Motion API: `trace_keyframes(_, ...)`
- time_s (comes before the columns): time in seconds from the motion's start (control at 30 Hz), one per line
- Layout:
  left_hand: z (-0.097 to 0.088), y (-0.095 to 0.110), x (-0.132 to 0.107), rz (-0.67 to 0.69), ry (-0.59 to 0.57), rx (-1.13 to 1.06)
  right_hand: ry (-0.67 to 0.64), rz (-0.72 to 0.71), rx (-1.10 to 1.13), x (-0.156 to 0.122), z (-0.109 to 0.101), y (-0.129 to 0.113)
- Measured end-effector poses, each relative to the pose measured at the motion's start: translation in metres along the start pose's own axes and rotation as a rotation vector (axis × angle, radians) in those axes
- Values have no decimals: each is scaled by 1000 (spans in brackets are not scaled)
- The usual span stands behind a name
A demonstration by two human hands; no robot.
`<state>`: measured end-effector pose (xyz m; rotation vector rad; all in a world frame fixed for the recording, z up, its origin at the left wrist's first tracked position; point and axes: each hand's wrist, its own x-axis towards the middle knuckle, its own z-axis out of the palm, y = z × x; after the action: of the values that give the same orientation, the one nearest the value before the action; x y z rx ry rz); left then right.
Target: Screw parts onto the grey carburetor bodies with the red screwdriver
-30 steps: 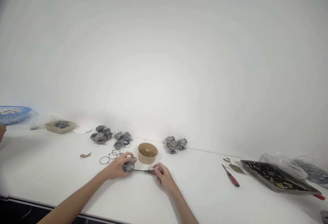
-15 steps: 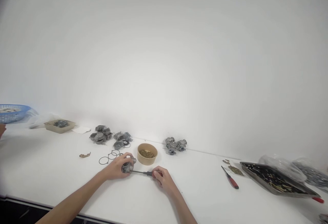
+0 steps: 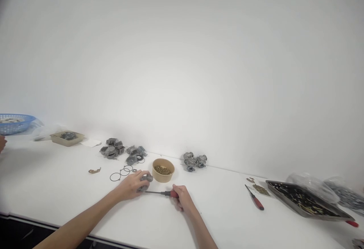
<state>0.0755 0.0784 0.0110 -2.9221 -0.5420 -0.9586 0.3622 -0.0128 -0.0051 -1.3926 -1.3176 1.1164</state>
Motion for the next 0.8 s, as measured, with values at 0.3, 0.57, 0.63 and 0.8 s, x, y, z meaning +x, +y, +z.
trace_keyframes(0.3, 5, 6, 3, -20, 34, -24, 120, -7, 121, 3, 1, 2)
trace_keyframes(0.57, -4, -1, -7, -186, 70, -296, 127, -133, 149, -5, 3, -4)
trace_keyframes(0.63, -6, -1, -6, -202, 63, -355, 89, -144, 137, -7, 4, -5)
trace_keyframes(0.8, -8, 0, -4, -201, 59, -426, 23, -139, 106, -6, 3, -3)
